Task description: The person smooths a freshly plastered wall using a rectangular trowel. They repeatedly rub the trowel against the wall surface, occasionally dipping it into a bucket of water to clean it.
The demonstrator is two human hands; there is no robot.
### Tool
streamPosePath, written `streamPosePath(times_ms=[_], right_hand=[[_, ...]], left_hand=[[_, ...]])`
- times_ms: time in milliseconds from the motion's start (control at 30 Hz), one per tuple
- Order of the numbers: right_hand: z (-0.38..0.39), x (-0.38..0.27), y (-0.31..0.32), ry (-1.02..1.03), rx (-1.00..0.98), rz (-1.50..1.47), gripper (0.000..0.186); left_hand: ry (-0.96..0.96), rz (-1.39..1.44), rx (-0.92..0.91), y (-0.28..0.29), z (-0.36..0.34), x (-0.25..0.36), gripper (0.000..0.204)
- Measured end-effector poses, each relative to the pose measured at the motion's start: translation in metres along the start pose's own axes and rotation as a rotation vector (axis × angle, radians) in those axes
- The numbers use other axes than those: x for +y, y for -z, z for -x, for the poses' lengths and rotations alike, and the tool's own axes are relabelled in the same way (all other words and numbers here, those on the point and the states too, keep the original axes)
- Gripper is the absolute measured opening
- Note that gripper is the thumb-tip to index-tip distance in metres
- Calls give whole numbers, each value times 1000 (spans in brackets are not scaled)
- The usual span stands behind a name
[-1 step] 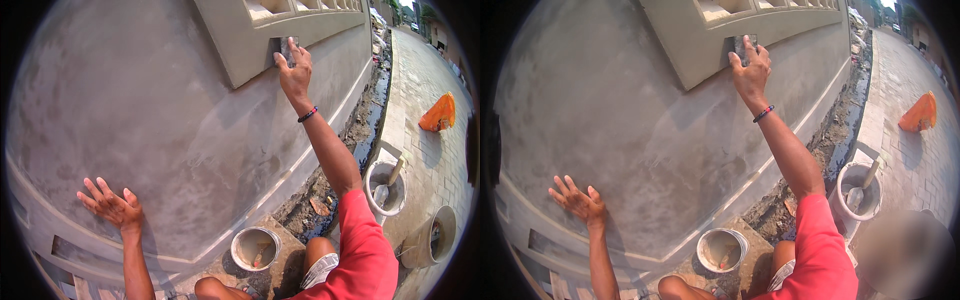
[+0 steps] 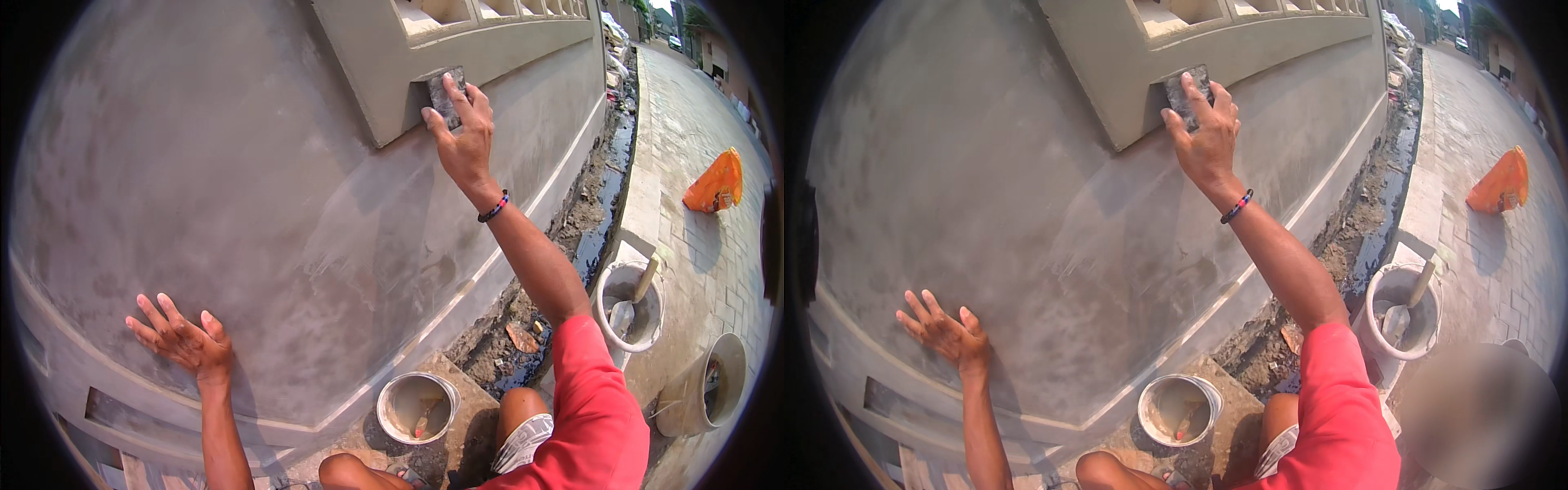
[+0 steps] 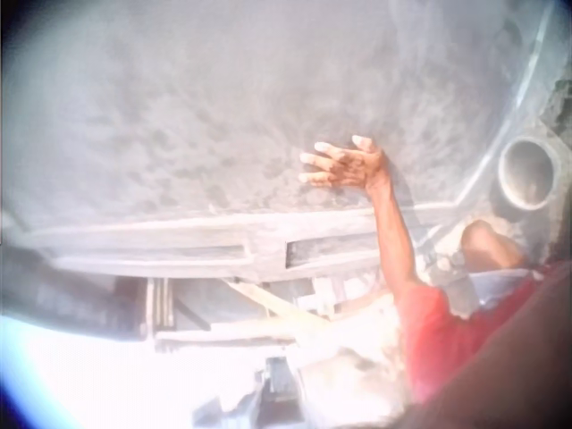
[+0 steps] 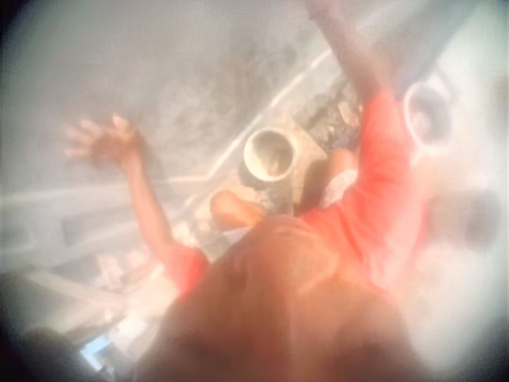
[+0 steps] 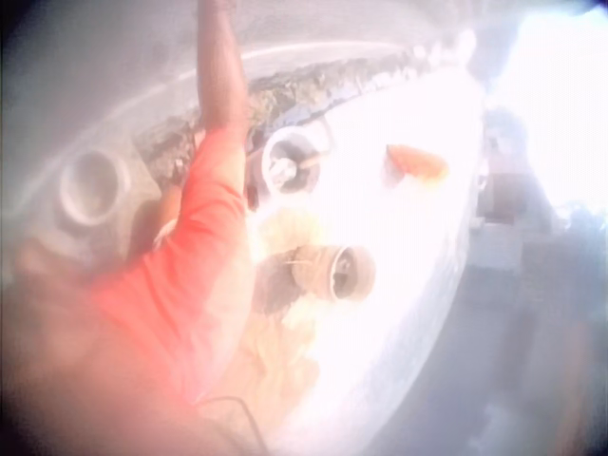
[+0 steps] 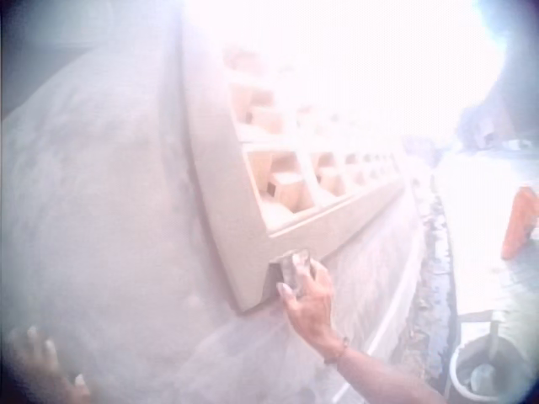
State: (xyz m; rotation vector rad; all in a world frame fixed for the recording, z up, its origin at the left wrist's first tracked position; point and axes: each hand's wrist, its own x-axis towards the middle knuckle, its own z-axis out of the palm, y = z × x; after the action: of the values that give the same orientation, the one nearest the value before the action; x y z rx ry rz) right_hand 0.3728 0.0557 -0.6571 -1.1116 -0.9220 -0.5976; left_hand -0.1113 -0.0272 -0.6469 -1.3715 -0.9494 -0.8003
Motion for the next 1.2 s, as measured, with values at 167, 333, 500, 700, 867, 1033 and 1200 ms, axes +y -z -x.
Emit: streamPosePath(times_ms=[167, 333, 500, 700, 867, 1033, 1200], right_hand=[[-67, 77, 15, -243, 103, 58, 58], [-42, 50, 7, -314, 86, 18, 57], [13, 0, 3, 11, -4, 47, 57], [-74, 60, 24, -466, 101, 57, 57], [38, -59, 4, 68, -91, -26, 55], [-31, 16, 9, -91, 77, 134, 58], [-66, 80, 63, -817, 251, -983, 54]], left_hand=[[-29, 15, 34, -2, -5, 5, 67], [-22, 16, 17, -4, -1, 5, 67], [-37, -18, 34, 1, 3, -7, 64], [-36, -13, 43, -6, -2, 4, 63], [-47, -40, 29, -2, 6, -6, 63], [-19, -31, 16, -4, 3, -4, 63], [-4, -23, 6, -2, 2, 1, 63]])
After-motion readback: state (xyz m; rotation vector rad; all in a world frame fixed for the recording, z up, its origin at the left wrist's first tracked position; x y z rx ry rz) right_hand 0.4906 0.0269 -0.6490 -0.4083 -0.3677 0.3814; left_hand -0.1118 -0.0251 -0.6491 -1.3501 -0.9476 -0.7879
